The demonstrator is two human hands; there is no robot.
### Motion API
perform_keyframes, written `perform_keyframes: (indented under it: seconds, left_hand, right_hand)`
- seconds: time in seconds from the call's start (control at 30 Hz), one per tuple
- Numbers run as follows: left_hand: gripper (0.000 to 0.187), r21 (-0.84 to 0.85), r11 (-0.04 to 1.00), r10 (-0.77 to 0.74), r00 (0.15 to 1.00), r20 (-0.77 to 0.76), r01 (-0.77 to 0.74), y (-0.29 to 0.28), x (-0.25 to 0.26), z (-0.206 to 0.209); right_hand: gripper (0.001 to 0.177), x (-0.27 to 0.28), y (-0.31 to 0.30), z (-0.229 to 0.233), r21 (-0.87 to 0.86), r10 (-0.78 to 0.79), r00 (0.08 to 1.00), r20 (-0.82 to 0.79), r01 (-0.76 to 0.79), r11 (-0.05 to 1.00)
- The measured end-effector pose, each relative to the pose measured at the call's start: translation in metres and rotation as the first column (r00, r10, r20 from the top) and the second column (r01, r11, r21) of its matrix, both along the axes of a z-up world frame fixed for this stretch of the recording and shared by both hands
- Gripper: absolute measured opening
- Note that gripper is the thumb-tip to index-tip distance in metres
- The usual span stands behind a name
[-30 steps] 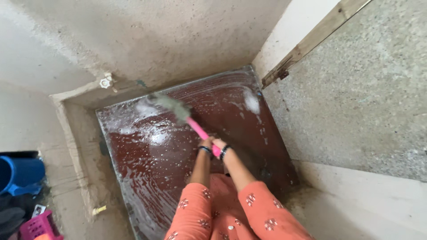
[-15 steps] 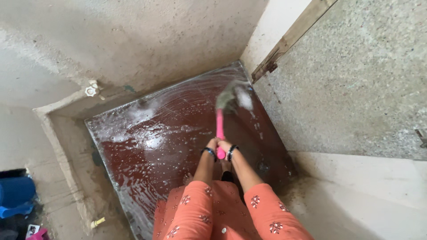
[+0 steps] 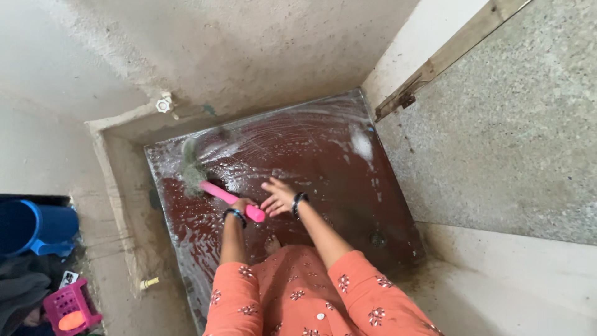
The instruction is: The person scrubs a reddish floor using a handheld brush. They pour water from a blue bucket and continue scrubbing the wet surface.
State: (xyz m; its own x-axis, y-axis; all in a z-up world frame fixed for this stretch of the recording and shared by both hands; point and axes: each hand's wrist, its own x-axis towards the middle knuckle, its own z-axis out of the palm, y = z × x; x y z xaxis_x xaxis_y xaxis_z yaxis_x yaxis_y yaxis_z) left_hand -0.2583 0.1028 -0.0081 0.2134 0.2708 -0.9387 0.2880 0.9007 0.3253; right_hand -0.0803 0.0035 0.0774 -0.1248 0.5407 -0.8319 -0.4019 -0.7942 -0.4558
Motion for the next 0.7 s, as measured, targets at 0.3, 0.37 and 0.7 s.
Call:
perform_keyframes:
  seconds: [0.3,0.37,0.7]
  left_hand:
    - [0.012,0.205,0.739,-0.629,0.766,-0.134,0.642,-0.099,0.091,-0.058]
    - [0.008,0.201,0.759,-0.628,0.778,-0.023,0.619,-0.102,0.117,-0.038]
    - [0.016,-0.28,0.96,0.178,0.767,0.616,0.002,-0.073,0.178,0.001]
  right_hand:
    - [0.056,0.067,-0.09,-0.072,0.149,-0.515,0.85,0.106,0.499,0.854]
    - [0.053,0.07,-0.109,-0.071,0.013,-0.534,0.832,0.151,0.539,0.842]
    - [0.045,0.064,-0.105,-0.07,0.133,-0.654,0.736,-0.175,0.676,0.725]
